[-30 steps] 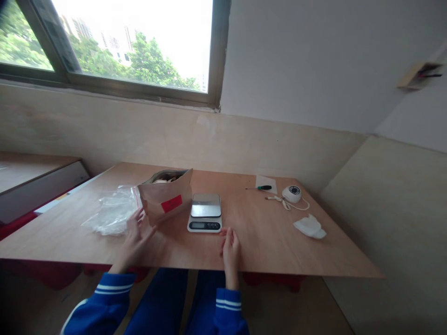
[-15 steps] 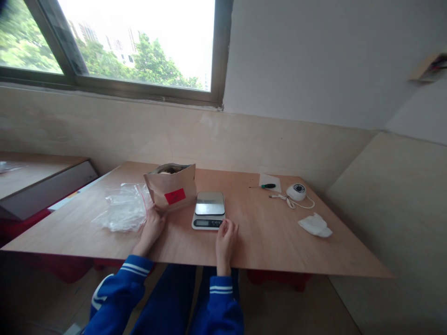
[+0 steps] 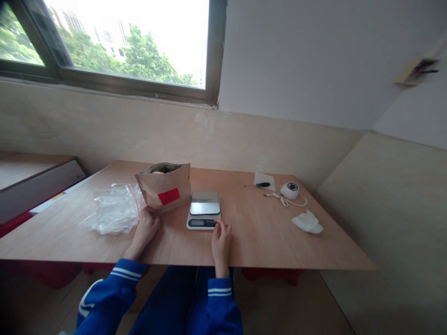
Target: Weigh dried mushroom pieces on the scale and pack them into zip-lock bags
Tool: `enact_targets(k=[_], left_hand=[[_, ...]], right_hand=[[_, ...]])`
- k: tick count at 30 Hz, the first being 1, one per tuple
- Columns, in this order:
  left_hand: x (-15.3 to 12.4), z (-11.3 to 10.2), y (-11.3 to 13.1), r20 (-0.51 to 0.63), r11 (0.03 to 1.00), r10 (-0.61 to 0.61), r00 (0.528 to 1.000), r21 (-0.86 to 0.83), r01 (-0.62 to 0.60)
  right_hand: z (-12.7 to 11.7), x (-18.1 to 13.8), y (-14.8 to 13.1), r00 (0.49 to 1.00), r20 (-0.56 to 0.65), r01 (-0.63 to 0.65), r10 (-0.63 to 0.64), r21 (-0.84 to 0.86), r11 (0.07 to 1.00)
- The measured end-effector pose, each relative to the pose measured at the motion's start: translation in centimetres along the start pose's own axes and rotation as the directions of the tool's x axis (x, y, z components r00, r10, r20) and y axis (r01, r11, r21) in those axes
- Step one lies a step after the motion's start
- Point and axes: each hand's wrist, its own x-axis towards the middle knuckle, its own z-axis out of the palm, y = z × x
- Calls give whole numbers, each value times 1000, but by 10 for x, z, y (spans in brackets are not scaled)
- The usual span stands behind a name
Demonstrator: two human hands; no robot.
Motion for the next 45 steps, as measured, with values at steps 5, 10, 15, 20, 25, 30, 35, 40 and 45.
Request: enact_targets(k=[5,10,15,20,25,30,35,40,45], left_hand=[[0,1,-2,-15,1000,27,1000,-2,-27],[-1,2,-4,-20,999,30,999,-11,-30],[-1,1,-3,-30,999,16,999,-33,-17],[-1,-1,-1,-25,999,10,1000,-48,-11],[-1,-3,0,-17,998,24,1000,-64,-25],[0,-3,-3,-30,996,46,998,-77,-48],[1,1,-8,-41,995,42,998,-85,-45],[0,1,-9,-49,994,42,998,-95,-47],[0,3,-12,-46,994,54,997,-97,-58]], right_hand=[[-1,-1,-8,995,92,51,-33,-206,977],[3,-2,-16,988,147,103,-38,-463,880],[4,-3,-24,980,181,178,-83,-608,774],[-1,3,-30,953,267,288,-140,-666,688],[-1,3,-32,959,266,249,-95,-635,731],[-8,-7,-18,989,132,105,-61,-362,926],[-21,-7,-4,998,-32,-55,55,21,998],[-27,-9,2,977,-82,-181,195,153,972],[-25,-12,3,957,-133,-240,257,132,962]])
